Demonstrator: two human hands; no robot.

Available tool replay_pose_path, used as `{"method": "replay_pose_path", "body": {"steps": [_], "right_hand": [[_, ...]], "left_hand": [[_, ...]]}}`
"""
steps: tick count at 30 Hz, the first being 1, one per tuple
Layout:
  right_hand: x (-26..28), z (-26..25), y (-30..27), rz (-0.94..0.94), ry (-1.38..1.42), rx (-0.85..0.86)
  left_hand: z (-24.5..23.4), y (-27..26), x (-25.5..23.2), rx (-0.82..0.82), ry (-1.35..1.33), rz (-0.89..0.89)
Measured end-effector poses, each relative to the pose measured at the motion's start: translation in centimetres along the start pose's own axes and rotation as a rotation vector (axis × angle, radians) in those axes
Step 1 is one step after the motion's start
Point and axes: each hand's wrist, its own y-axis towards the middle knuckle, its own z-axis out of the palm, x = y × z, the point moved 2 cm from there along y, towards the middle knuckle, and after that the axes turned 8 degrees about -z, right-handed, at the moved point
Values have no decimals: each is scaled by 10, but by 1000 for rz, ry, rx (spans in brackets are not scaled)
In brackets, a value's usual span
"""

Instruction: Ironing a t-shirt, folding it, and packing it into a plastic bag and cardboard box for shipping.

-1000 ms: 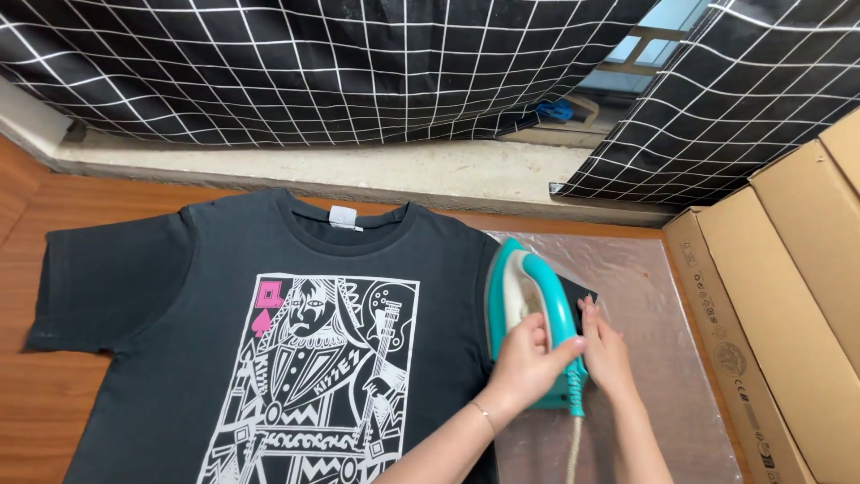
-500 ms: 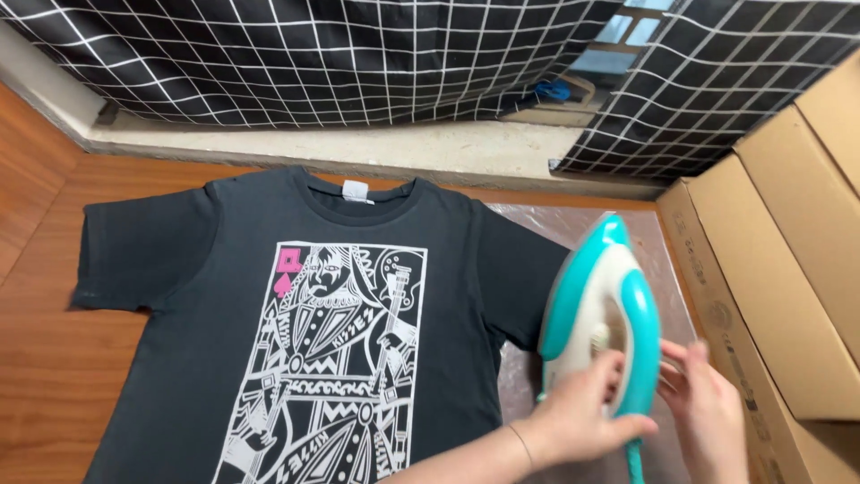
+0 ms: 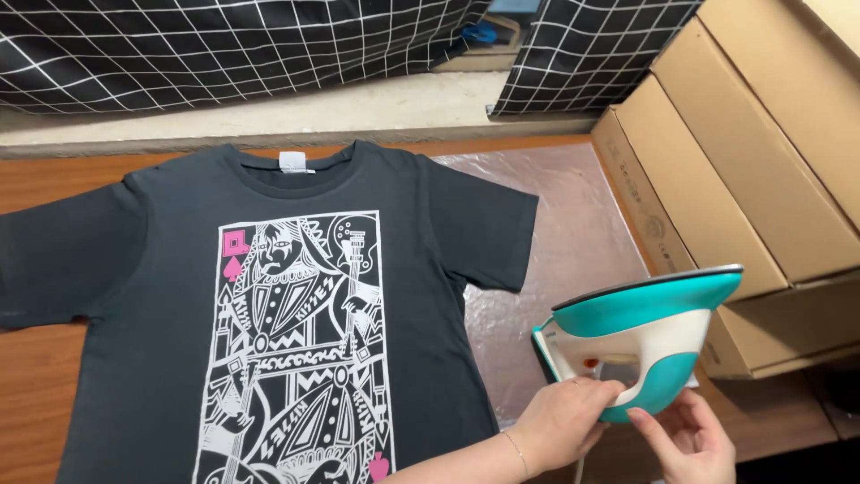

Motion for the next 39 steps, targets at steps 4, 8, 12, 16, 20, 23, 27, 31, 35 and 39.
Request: {"method": "replay_pose_path", "body": {"steps": [4, 8, 12, 16, 20, 23, 27, 31, 35, 39], "right_hand": [[-23, -9, -22, -66, -8, -4], [15, 5, -47, -51, -229, -65], [1, 7, -69, -92, -310, -171], [-52, 23, -92, -228, -268, -386], [-30, 98, -135, -227, -273, -312], [12, 174, -158, -168, -314, -92], [22, 239, -140, -513, -502, 162], [9, 277, -109, -687, -591, 286], [-19, 277, -72, -679, -802, 467], [-34, 281, -73, -867, -951, 385]], "left_hand": [[-5, -22, 10, -20, 134, 131], [-83, -76, -3, -35, 47, 85], [-165, -166, 28, -385, 12, -2], [-250, -275, 102, -572, 279, -466], [-332, -338, 162, -759, 855, -615], [-374, -352, 171, -702, 990, -684], [-400, -359, 180, -637, 1022, -723], [-409, -372, 198, -677, 1114, -719], [-404, -368, 204, -709, 1164, -751], [-413, -370, 191, -622, 1080, -806]]}}
